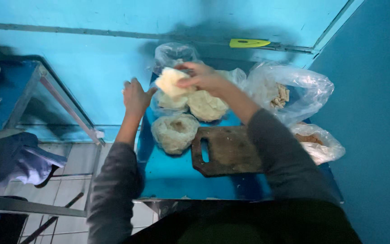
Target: The person cuts rounds of dough with a knife on a cutting board, then stretches and flattens dough pieces by hand and stacks the flattened dough rounds on the blue table. Plastic bags of dough pieces and brown filling sit around the work area.
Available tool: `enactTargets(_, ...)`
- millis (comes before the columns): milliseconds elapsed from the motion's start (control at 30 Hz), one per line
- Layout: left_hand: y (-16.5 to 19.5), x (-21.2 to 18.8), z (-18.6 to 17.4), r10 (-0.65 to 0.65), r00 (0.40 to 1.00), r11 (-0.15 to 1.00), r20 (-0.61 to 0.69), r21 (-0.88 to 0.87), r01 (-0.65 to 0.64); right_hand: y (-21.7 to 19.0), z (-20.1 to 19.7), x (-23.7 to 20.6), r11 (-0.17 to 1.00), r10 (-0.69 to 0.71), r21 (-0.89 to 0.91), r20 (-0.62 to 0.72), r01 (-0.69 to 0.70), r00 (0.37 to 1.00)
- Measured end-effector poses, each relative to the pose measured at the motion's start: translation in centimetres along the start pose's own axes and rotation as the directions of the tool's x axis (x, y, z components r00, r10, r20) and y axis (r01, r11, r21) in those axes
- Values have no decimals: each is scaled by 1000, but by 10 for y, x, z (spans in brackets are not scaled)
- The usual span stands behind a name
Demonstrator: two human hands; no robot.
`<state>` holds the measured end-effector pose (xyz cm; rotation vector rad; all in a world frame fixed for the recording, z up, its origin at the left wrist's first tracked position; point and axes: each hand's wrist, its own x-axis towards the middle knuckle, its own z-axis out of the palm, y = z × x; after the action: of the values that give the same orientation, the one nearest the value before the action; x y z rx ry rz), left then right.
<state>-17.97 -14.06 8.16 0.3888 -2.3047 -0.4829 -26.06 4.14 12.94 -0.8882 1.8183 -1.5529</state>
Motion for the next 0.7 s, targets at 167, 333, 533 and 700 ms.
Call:
enactTargets(167,20,11,-4,-112,986,909,123,-387,152,11,36,22,982,50,-177,-110,-69,993)
enactTargets(333,32,8,-18,-88,993,766,73,-633,114,5,30,34,754,-49,-652,59,75,997)
enactTargets(533,28,-4,-8,119,984,919,-135,-360,-160,0,53,53,515,-97,-857,-59,-1,994)
enactTargets(700,-5,-8,4,-24,999,933,-26,-361,13,-12,57,54,667,71,-725,-166,-171,984)
